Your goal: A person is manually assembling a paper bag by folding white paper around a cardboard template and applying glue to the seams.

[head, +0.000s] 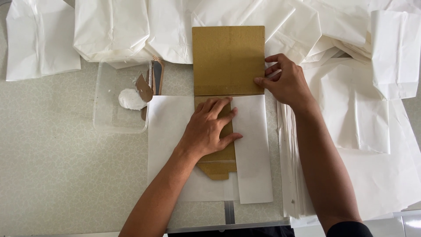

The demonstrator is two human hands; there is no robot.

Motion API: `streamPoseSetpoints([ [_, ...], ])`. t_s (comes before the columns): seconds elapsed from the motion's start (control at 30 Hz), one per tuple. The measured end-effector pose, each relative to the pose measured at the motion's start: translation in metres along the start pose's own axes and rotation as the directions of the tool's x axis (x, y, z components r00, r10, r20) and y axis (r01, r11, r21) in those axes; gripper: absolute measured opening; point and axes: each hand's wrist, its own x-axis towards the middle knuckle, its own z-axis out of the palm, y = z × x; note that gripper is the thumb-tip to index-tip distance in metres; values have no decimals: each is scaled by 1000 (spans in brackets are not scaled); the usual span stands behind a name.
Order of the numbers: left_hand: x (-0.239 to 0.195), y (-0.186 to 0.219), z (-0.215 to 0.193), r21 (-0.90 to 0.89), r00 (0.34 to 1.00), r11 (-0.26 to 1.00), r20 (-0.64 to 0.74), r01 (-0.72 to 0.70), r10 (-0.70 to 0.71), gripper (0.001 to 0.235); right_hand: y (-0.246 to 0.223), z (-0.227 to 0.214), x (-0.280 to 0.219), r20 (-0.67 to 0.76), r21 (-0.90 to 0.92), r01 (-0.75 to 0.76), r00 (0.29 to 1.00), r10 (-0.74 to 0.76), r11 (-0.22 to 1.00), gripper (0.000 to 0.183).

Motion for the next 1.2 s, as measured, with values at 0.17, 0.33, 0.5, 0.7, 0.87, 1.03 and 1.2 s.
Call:
streamPoseSetpoints([
  [0.17,2,6,-3,38,1000,999,-16,5,-4,61,15,7,6,-14,41,16,1000,-16,999,50],
  [0.33,2,7,0,57,998,998,-56,15,-12,58,8,5,7,7,70,-9,1000,9,998,49],
  [0.5,3,6,1,77,998,996,-50,35,-31,61,10,5,7,23,97,-3,1000,1,995,49],
  [0.7,3,8,0,80,999,996,-30,47,-44,61,12,4,8,45,91,3,999,-7,996,51],
  [0.87,3,8,1,85,998,995,-26,55,-53,63,-12,-3,-4,113,43,-10,994,5,999,73],
  [1.03,2,7,-4,75,999,996,-4,43,-42,61,-26,-1,-6,152,-2,-19,988,19,1000,107],
  [1.2,1,5,-7,18,1000,999,1,28,-28,57,-24,2,-9,131,-64,26,991,-18,998,107],
])
